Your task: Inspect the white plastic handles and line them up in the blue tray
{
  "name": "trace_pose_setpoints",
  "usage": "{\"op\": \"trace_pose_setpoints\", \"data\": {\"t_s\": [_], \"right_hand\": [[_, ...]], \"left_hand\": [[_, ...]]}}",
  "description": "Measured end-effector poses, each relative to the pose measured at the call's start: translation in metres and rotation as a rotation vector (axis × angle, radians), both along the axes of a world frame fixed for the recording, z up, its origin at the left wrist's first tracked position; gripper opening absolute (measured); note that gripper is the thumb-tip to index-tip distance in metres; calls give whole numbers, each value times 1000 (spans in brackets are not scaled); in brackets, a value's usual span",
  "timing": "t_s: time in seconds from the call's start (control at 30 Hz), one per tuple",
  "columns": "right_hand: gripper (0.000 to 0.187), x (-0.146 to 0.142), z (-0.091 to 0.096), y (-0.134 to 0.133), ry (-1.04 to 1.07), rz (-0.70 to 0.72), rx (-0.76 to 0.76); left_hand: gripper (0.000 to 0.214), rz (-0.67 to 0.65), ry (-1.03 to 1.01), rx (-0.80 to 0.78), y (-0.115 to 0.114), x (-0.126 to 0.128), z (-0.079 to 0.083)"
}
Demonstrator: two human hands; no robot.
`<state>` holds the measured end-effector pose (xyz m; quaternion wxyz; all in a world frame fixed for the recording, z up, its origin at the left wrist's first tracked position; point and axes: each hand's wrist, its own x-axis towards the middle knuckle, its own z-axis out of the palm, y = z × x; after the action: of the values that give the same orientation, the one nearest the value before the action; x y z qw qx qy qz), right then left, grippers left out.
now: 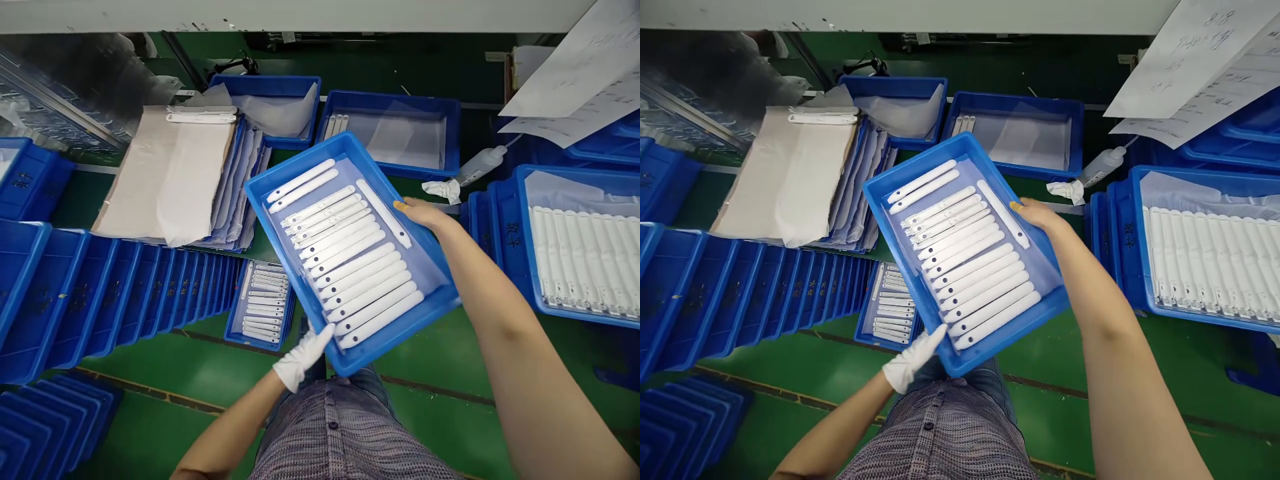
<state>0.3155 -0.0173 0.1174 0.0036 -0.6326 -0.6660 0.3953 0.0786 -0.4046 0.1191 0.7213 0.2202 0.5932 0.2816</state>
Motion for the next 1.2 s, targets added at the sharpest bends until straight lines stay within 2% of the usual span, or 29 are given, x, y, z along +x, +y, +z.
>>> {"op": "trace_pose_setpoints", "data": {"t_s": [0.07,0.1,0.17,0.2,0.27,0.3,0.37,0.43,0.5,0.53,0.6,0.7,0.77,0.87,1.0,1.1,1.2], "right_hand": [[65,-28,20,3,-86,84,220],[68,-39,29,-8,-99,153,341],[67,-52,41,-49,-75,322,481],[65,-53,44,-79,-56,399,491],[64,-44,44,-146,-32,518,479],[64,-35,41,-179,-32,547,480],[60,-12,31,-237,-82,528,508],[45,9,21,-275,-134,456,548],[34,25,16,-293,-158,383,576],[32,30,16,-297,-145,381,583],[34,36,18,-298,-71,465,570],[39,44,23,-292,45,635,506],[39,55,22,-285,53,647,482],[30,84,15,-264,32,574,471],[25,123,-1,-223,-33,401,497],[30,137,-13,-197,-100,298,551],[35,142,-22,-186,-119,275,590]], "left_hand": [[70,-184,-38,76,5,28,-1],[69,-281,-71,111,10,35,0],[59,-434,-79,205,22,36,4],[49,-455,-6,276,30,30,7],[35,-399,309,476,49,6,14],[36,-350,528,595,59,-11,16],[40,-324,929,792,81,-48,17],[63,-488,1199,894,102,-84,13],[66,-550,1233,897,119,-112,4],[60,-569,1238,887,125,-122,-1],[59,-567,1246,857,131,-132,-10],[65,-556,1246,840,126,-131,-18],[66,-560,1228,851,118,-123,-19],[60,-550,1221,855,108,-104,-16],[57,-454,1304,807,106,-65,-19],[59,-375,1395,782,113,-40,-26],[60,-360,1448,762,117,-31,-31]]}}
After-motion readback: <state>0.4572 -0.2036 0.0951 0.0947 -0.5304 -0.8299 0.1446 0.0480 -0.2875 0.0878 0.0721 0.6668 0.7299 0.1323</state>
